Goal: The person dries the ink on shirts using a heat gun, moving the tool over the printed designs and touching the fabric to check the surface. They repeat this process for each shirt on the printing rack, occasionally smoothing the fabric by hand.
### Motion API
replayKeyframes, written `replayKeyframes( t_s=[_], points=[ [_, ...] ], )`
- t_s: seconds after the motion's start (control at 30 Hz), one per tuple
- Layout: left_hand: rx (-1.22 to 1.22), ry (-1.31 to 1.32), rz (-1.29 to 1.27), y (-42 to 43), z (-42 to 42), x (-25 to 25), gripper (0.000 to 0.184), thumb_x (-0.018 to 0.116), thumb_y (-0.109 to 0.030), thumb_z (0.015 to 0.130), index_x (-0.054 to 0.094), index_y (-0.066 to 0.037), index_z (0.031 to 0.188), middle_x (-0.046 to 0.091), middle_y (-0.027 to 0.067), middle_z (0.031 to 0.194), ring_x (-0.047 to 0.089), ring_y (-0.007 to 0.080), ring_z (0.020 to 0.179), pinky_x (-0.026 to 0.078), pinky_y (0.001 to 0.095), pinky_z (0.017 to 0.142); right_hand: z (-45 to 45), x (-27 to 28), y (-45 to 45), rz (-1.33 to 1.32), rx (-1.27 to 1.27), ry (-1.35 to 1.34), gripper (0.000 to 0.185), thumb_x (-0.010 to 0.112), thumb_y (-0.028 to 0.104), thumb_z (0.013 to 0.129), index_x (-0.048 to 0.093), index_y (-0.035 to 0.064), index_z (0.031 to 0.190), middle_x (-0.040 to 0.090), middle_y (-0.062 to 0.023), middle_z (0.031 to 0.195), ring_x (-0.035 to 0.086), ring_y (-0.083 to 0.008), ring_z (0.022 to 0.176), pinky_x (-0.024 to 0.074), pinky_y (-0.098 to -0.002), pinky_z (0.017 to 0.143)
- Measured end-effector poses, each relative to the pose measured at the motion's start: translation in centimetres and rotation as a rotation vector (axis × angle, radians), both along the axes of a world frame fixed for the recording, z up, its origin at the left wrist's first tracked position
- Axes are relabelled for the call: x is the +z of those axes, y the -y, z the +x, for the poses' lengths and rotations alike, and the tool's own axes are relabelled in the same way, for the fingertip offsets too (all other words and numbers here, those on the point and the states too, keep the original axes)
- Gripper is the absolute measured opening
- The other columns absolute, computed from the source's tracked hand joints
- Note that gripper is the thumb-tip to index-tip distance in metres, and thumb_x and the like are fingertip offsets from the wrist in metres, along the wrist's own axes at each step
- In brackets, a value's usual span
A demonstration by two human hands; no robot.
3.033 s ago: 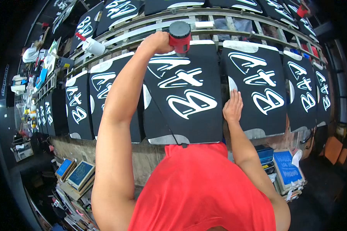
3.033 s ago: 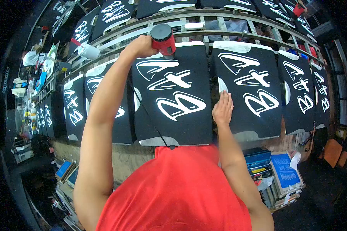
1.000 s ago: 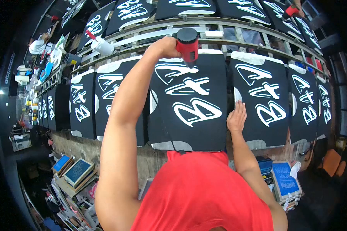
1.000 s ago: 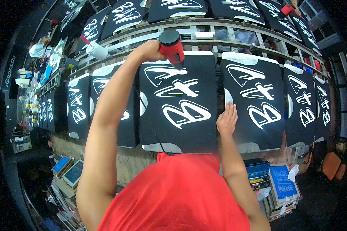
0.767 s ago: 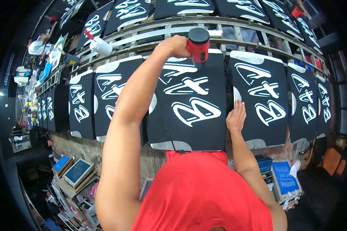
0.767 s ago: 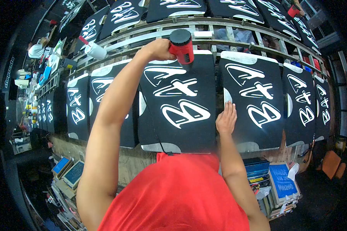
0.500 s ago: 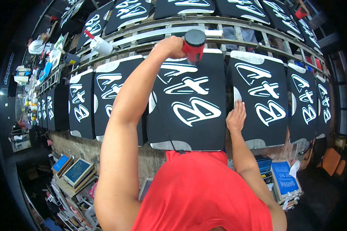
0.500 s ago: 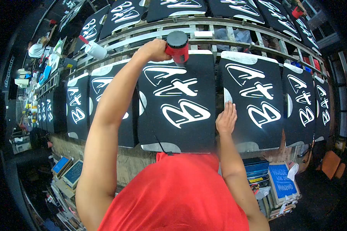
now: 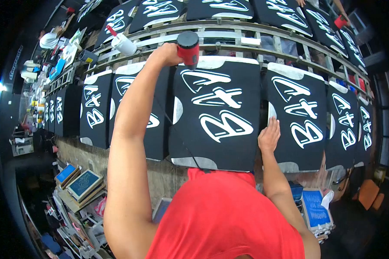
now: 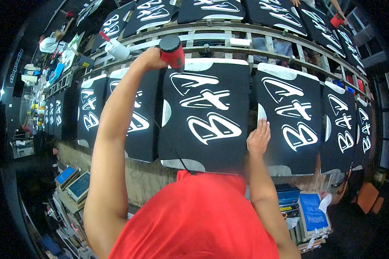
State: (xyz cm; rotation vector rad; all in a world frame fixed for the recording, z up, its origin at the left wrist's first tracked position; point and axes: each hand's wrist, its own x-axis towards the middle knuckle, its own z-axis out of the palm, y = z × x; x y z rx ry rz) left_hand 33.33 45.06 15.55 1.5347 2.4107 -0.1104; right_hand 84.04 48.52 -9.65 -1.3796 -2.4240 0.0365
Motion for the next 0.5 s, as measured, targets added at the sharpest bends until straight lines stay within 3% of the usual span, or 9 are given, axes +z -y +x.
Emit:
replayKeyframes(
  t_s=[0.13, 0.3, 0.4, 0.47, 0.5],
  points=[
    [0.063, -0.034, 0.021, 2.3, -3.9, -2.3, 0.048, 0.079, -0.043, 0.077, 0.078, -0.010, 0.111, 0.075, 0.0219, 0.112, 0.071, 0.0387, 0.108, 0.057, 0.0463, 0.097, 0.0, 0.2, 0.0, -0.027, -0.011, 0.011, 0.055, 0.055, 0.010, 0.095, 0.048, 0.0035, 0.148, 0.046, -0.0112, 0.158, 0.040, -0.0338, 0.149, 0.0354, -0.0483, 0.119],
    [0.162, 0.098, -0.156, 3.9, -2.6, 1.0, 0.051, 0.083, -0.044, 0.075, 0.077, -0.009, 0.112, 0.077, 0.0195, 0.104, 0.074, 0.0361, 0.102, 0.058, 0.0452, 0.094, 0.0, 0.2, 0.0, -0.017, -0.011, 0.021, 0.054, 0.054, 0.011, 0.095, 0.048, 0.0037, 0.148, 0.046, -0.0115, 0.158, 0.040, -0.0334, 0.149, 0.0346, -0.0479, 0.119],
    [0.251, 0.171, -0.105, 4.0, -1.5, 0.9, 0.051, 0.085, -0.045, 0.074, 0.077, -0.010, 0.112, 0.078, 0.0167, 0.093, 0.076, 0.0328, 0.093, 0.059, 0.0443, 0.089, 0.0, 0.1, 0.1, -0.018, -0.011, 0.016, 0.054, 0.053, 0.011, 0.095, 0.048, 0.0039, 0.149, 0.045, -0.0115, 0.158, 0.040, -0.0334, 0.149, 0.0343, -0.0476, 0.120],
    [0.072, 0.164, 0.056, 3.8, -1.0, 0.3, 0.050, 0.087, -0.041, 0.074, 0.074, -0.005, 0.107, 0.076, 0.0139, 0.084, 0.074, 0.0239, 0.069, 0.060, 0.0389, 0.065, 0.0, 0.1, -0.1, -0.013, -0.006, 0.008, 0.054, 0.053, 0.011, 0.095, 0.048, 0.0039, 0.148, 0.046, -0.0118, 0.158, 0.040, -0.0342, 0.148, 0.0344, -0.0481, 0.120],
    [0.112, 0.241, -0.015, 3.2, -1.3, -0.2, 0.053, 0.087, -0.043, 0.074, 0.075, -0.006, 0.109, 0.077, 0.0153, 0.088, 0.076, 0.0283, 0.077, 0.060, 0.0412, 0.073, 0.0, 0.1, -0.1, -0.010, -0.004, 0.008, 0.054, 0.053, 0.011, 0.095, 0.048, 0.0039, 0.148, 0.046, -0.0118, 0.158, 0.040, -0.0342, 0.148, 0.0344, -0.0481, 0.120]
  ],
)
